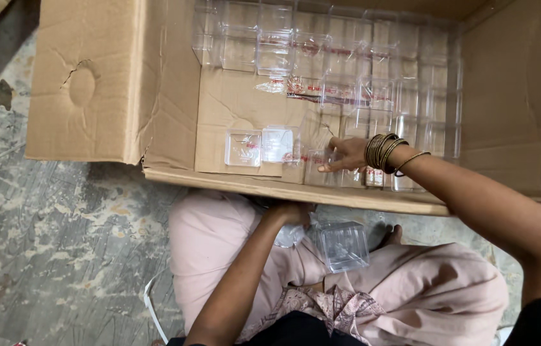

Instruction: The person sits on the floor and wraps clear plastic containers in white plastic bags one at a time, then places the wrapped containers into an open cardboard box in front of them. Another person nearby handles plastic bags in a separate box.

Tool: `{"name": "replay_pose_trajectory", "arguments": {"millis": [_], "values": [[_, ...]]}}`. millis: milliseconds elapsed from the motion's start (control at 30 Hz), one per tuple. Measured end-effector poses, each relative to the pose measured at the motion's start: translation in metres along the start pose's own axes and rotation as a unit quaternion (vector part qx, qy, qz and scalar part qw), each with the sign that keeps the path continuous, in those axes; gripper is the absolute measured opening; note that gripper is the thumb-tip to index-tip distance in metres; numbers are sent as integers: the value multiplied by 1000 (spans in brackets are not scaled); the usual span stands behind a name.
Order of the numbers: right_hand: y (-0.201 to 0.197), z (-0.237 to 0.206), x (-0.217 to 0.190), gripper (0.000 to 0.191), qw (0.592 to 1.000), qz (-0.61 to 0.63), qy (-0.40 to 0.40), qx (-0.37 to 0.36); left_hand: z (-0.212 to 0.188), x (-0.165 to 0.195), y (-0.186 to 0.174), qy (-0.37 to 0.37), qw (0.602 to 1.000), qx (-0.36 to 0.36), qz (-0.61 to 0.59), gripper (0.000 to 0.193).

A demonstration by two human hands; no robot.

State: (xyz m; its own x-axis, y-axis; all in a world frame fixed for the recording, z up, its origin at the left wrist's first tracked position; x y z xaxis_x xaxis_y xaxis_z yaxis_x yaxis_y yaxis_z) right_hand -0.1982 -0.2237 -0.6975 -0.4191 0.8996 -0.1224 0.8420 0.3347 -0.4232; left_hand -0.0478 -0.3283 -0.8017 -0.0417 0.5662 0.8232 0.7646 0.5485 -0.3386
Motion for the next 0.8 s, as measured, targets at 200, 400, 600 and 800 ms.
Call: {"name": "replay_pose_trajectory", "arguments": {"millis": [200, 400, 600, 800], "values": [[6, 22, 7, 107, 969, -188, -138, 83, 0, 2, -6, -35, 998, -8, -56, 53], [3, 22, 4, 92, 977, -44, -183, 99, 18, -16, 10, 22, 999, -19, -34, 45], [-54, -62, -8, 71, 979, 13, -123, 160, 16, -10, 16, 118, 993, 0, -20, 29], [1, -203, 28, 66, 823, 249, -435, 266, -15, 15, 9, 41, 982, -106, -152, 14]]}}
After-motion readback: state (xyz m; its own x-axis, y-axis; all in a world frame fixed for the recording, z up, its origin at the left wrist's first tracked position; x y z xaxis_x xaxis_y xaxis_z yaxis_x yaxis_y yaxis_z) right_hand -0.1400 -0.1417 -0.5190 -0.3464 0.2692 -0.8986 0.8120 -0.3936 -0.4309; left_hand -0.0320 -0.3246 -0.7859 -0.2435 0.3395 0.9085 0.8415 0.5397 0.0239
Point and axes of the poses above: each hand's wrist, its own z-axis towards the middle knuckle, its own y-axis out of the palm, x = y × z, the point moved 2 cm from there along z, towards the middle knuckle, and after that the axes turned 8 degrees about -z, right-handed, at the moved point
